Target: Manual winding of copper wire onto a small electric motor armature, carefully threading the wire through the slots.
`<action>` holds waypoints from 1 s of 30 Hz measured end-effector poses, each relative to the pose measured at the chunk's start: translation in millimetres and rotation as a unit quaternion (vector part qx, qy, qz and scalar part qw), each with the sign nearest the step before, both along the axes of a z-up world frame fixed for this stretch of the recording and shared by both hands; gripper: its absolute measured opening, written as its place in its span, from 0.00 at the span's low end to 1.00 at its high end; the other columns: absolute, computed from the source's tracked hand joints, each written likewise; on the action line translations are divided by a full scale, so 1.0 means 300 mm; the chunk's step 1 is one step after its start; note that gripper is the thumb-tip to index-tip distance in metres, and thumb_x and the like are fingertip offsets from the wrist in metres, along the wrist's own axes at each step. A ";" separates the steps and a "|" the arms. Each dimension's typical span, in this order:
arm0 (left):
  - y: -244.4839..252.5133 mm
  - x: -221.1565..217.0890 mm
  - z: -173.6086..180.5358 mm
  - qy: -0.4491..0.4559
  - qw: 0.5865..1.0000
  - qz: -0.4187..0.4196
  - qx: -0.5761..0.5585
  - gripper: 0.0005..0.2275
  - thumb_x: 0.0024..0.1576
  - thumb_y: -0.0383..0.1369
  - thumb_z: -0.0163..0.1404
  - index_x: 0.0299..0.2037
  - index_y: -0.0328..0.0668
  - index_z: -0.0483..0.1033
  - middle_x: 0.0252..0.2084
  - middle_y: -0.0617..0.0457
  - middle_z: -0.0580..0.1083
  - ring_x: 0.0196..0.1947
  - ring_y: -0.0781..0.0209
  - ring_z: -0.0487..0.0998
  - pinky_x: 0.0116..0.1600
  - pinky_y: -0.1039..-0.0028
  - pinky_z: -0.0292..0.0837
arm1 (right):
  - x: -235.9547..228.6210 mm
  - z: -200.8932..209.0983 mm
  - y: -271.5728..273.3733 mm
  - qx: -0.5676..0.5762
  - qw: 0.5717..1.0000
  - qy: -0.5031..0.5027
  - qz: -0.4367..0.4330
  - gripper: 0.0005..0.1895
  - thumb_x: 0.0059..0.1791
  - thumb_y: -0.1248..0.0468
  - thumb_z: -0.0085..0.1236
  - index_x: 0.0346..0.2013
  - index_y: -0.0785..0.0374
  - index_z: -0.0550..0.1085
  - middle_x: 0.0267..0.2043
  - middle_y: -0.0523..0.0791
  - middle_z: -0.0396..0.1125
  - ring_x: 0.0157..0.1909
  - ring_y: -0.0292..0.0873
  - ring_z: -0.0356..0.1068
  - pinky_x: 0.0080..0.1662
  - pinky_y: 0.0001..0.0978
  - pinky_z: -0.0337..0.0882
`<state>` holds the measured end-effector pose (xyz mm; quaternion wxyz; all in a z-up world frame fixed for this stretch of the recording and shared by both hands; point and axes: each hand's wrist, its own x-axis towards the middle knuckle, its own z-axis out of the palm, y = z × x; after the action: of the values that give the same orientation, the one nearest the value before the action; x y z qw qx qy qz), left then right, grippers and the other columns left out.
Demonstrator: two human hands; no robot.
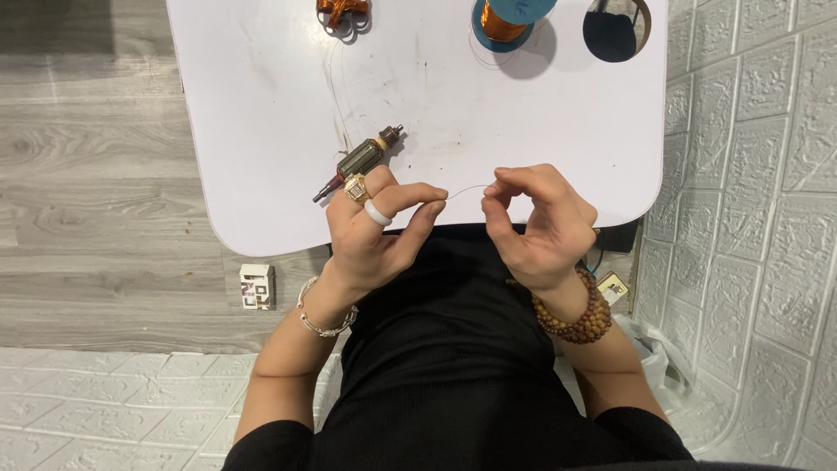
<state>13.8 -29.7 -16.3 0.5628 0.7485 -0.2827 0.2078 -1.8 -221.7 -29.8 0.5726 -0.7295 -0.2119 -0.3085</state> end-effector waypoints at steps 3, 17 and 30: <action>0.003 0.003 0.003 0.000 1.000 -0.001 -0.005 0.03 0.56 0.24 0.57 0.38 0.39 0.81 0.21 0.55 0.61 0.18 0.62 0.64 0.27 0.74 0.70 | -0.001 -0.002 0.013 0.009 1.000 -0.001 0.006 0.07 0.45 0.77 0.63 0.36 0.81 0.75 0.23 0.52 0.69 0.21 0.43 0.68 0.27 0.32 0.72; 0.018 0.003 -0.012 -0.007 1.000 -0.007 0.023 0.03 0.55 0.24 0.58 0.38 0.40 0.82 0.21 0.56 0.62 0.17 0.61 0.65 0.27 0.75 0.71 | 0.021 0.049 0.039 -0.071 0.996 -0.007 0.046 0.07 0.50 0.71 0.60 0.40 0.75 0.76 0.28 0.49 0.65 0.27 0.43 0.66 0.28 0.32 0.73; 0.045 -0.001 -0.015 -0.051 0.994 0.028 0.095 0.03 0.58 0.25 0.55 0.38 0.42 0.81 0.19 0.56 0.61 0.14 0.60 0.65 0.23 0.75 0.71 | 0.026 0.036 0.037 -0.104 0.993 0.021 0.054 0.02 0.48 0.76 0.58 0.32 0.70 0.74 0.27 0.48 0.66 0.26 0.46 0.67 0.30 0.35 0.74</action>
<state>13.5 -16.1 -20.6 0.4680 0.7946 -0.3086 0.2333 6.0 -210.7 -18.9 0.5135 -0.7792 -0.2697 -0.2375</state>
